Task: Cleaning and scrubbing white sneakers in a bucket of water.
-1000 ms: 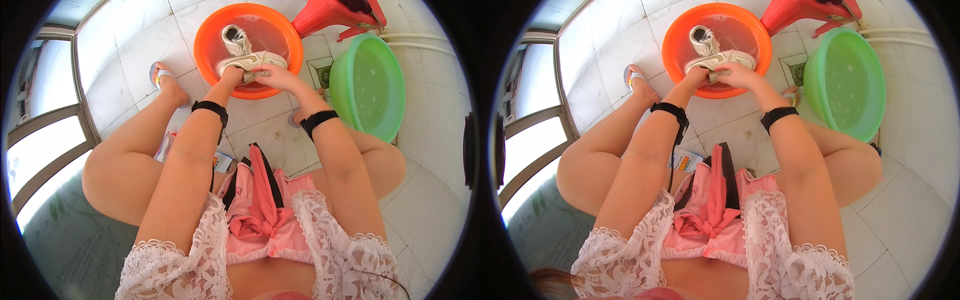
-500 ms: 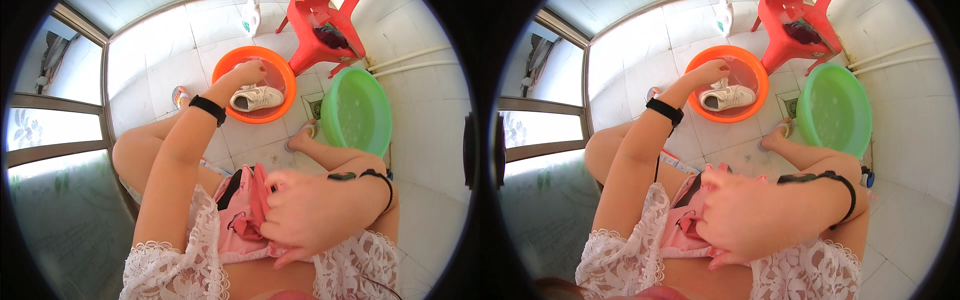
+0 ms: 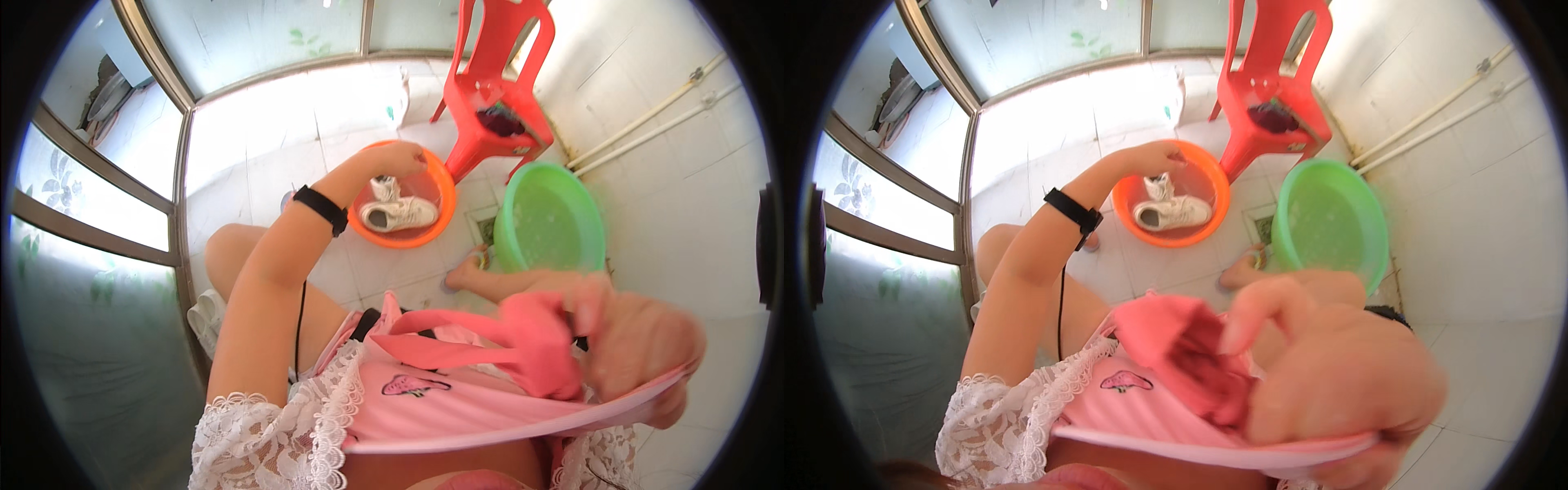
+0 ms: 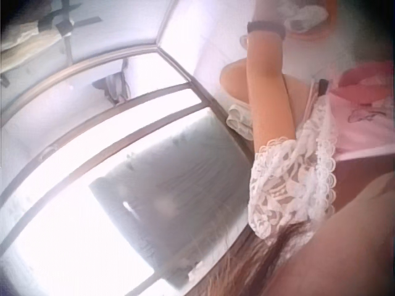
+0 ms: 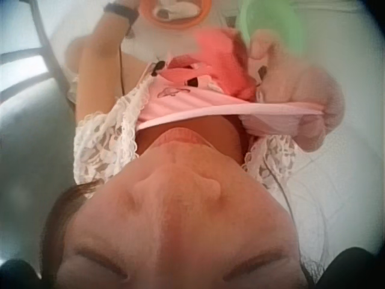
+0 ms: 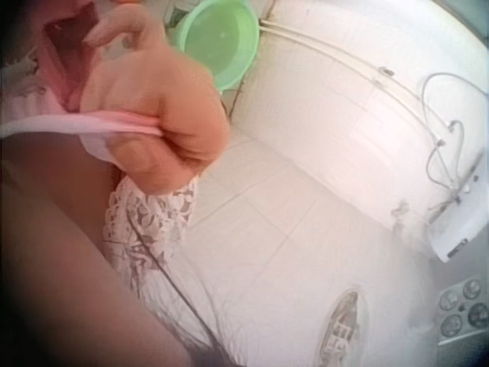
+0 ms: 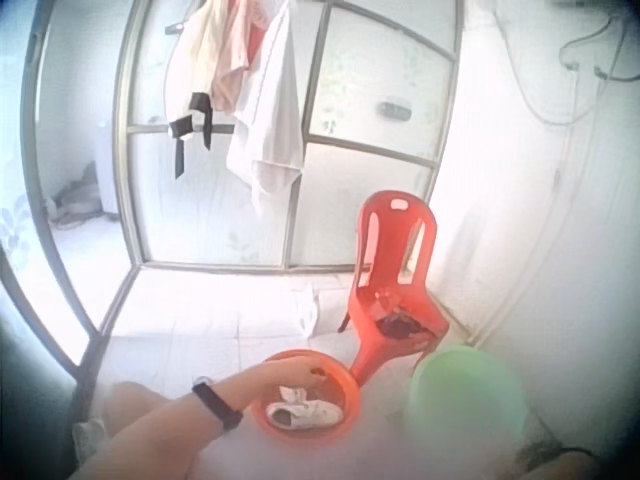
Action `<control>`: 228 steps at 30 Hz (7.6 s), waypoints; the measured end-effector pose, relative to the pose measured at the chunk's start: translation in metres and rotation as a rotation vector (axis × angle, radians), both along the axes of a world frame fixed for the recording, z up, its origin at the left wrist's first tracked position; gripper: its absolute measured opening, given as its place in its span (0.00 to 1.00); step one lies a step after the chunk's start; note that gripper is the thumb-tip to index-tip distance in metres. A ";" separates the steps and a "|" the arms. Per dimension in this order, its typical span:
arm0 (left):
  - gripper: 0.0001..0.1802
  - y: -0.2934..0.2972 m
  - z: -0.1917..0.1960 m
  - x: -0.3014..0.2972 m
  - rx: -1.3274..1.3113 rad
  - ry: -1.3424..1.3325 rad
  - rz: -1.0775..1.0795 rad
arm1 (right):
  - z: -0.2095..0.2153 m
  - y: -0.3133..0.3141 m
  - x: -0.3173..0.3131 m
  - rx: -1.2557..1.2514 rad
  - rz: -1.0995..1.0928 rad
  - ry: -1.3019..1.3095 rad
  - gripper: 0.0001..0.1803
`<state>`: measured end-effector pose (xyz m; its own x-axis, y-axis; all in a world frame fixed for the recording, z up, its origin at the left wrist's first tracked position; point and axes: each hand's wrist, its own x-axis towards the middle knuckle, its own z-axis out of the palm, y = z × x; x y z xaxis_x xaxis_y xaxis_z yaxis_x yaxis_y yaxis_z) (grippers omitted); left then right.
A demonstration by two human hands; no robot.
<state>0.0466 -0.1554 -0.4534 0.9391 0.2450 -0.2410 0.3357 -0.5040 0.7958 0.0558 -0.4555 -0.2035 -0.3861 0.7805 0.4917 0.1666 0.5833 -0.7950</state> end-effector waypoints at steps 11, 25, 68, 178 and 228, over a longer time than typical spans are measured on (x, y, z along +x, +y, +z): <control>0.20 -0.018 0.043 -0.037 0.049 -0.125 -0.091 | 0.042 -0.033 -0.040 -0.137 0.572 -0.483 0.09; 0.21 -0.004 0.064 -0.094 -0.029 0.102 0.099 | -0.082 0.042 -0.017 -0.450 -0.032 -0.202 0.09; 0.14 -0.055 -0.105 -0.059 -0.911 0.131 0.973 | -0.323 0.154 0.074 -1.202 -0.936 -0.090 0.10; 0.11 -0.049 -0.131 -0.094 -0.360 -0.138 0.267 | -0.315 -0.003 0.041 -1.260 -0.664 0.351 0.16; 0.16 -0.082 -0.101 -0.080 -0.773 0.071 0.555 | -0.354 -0.020 0.060 -1.270 -0.837 0.329 0.09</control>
<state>-0.0330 -0.2374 -0.5545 0.7137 0.4000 -0.5750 0.4293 0.3988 0.8103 0.1156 -0.4755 -0.5575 0.3444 0.6655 -0.6623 -0.1853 -0.6433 -0.7428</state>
